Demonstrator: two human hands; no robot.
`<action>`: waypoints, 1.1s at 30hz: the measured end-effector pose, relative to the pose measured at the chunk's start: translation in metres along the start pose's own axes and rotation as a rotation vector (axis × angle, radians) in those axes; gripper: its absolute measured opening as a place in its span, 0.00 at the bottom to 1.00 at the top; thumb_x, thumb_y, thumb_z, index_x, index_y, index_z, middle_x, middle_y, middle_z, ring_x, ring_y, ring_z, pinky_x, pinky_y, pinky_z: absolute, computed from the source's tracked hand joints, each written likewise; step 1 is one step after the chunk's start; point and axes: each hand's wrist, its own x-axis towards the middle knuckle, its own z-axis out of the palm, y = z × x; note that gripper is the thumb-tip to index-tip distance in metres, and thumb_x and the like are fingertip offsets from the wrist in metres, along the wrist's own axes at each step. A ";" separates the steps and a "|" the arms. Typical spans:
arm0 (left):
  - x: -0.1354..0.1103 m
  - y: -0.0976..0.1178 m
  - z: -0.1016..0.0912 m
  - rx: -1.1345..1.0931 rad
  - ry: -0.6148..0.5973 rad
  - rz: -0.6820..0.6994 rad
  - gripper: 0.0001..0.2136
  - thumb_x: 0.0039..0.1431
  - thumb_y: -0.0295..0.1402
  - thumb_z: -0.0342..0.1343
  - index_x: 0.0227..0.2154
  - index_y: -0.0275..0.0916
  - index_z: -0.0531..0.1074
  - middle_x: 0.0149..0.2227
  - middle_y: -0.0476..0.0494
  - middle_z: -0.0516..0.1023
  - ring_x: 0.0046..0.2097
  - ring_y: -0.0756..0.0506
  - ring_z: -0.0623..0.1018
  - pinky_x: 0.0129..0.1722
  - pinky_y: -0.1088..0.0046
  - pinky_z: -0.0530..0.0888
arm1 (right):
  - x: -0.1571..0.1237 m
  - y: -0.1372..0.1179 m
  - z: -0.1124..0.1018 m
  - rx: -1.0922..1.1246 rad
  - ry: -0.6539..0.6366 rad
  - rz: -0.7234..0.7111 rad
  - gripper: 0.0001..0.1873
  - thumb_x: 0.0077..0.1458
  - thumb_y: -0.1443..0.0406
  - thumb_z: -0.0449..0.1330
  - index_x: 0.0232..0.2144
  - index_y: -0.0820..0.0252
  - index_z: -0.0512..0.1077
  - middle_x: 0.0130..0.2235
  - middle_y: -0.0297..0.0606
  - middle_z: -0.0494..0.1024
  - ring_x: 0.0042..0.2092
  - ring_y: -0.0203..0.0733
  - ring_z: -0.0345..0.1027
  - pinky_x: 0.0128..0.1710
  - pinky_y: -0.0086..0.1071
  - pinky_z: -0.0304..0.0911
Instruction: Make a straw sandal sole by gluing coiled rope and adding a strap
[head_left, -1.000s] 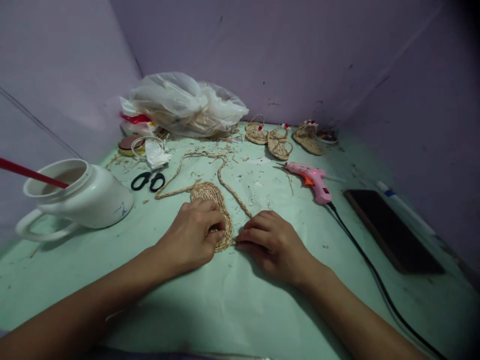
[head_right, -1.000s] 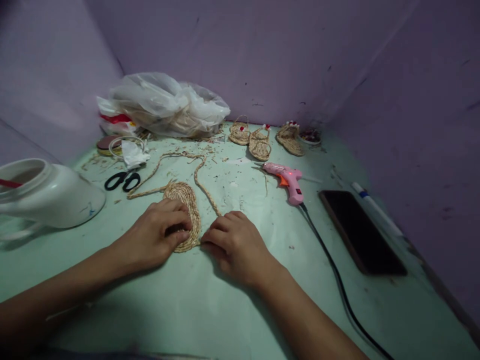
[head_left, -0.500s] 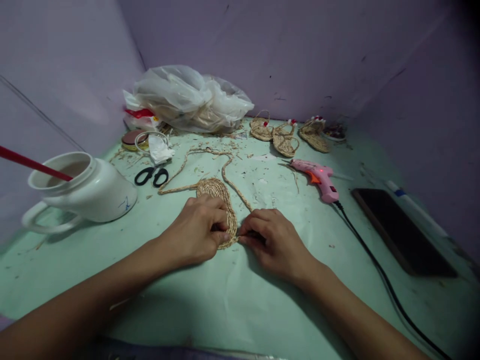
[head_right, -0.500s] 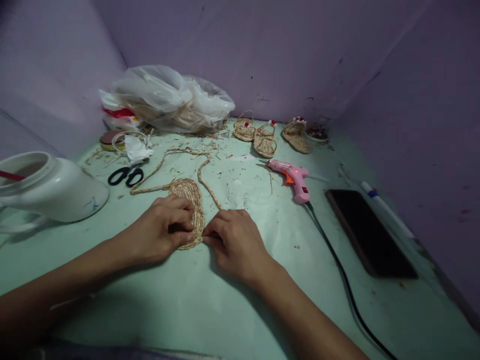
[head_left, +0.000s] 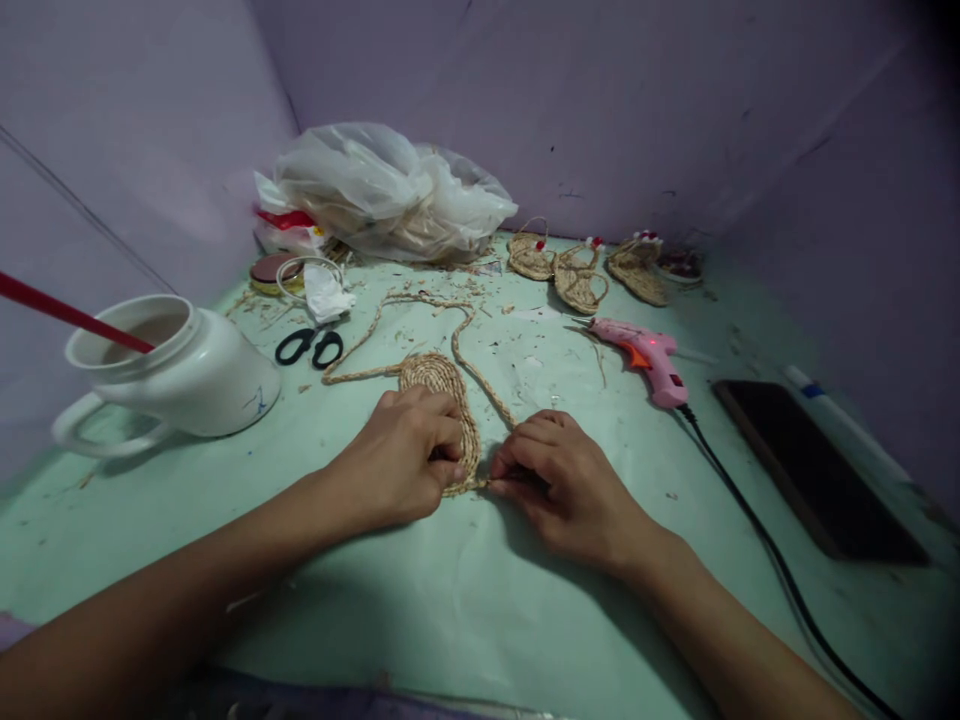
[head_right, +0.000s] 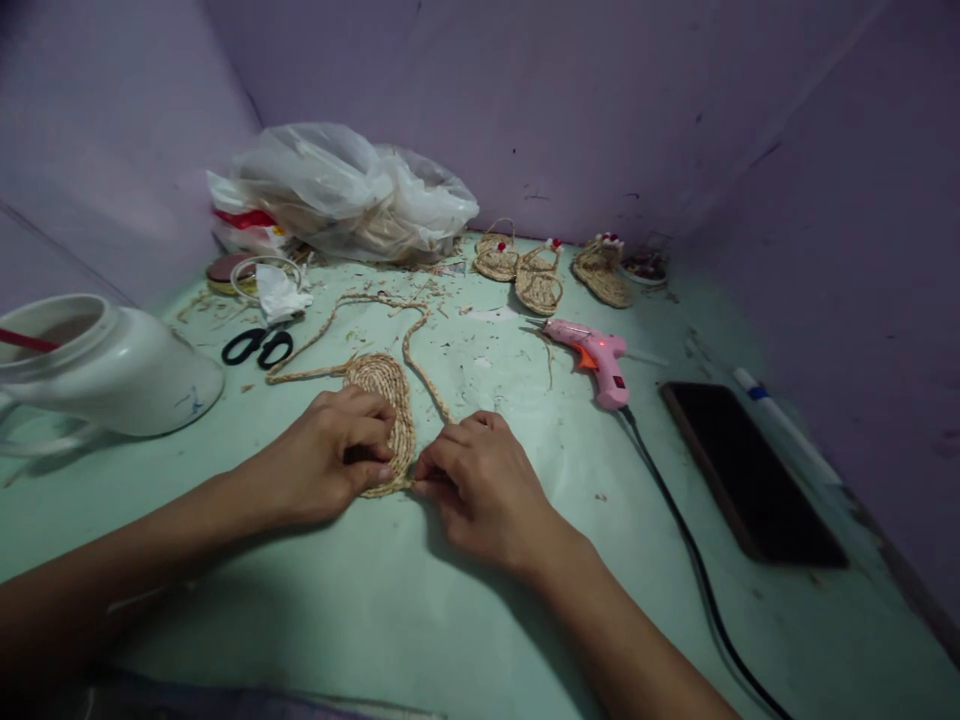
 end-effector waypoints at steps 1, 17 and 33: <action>0.000 0.000 0.000 0.003 -0.003 -0.001 0.06 0.49 0.27 0.58 0.19 0.38 0.70 0.33 0.48 0.72 0.39 0.45 0.68 0.39 0.65 0.60 | 0.000 -0.001 -0.001 0.009 -0.017 -0.004 0.02 0.49 0.71 0.59 0.26 0.61 0.70 0.25 0.33 0.72 0.30 0.38 0.65 0.39 0.38 0.54; 0.000 0.000 -0.001 0.029 -0.011 0.017 0.07 0.49 0.27 0.58 0.18 0.37 0.68 0.32 0.49 0.72 0.38 0.45 0.67 0.38 0.66 0.60 | 0.001 -0.001 -0.003 -0.095 -0.056 -0.011 0.03 0.52 0.68 0.57 0.27 0.60 0.71 0.25 0.33 0.73 0.30 0.38 0.65 0.45 0.41 0.52; 0.001 0.002 -0.002 0.033 -0.017 0.024 0.09 0.48 0.26 0.58 0.16 0.36 0.65 0.32 0.49 0.72 0.37 0.46 0.67 0.37 0.66 0.61 | 0.009 -0.010 0.011 -0.142 0.060 0.222 0.02 0.41 0.71 0.62 0.22 0.61 0.73 0.21 0.32 0.74 0.26 0.37 0.64 0.42 0.41 0.55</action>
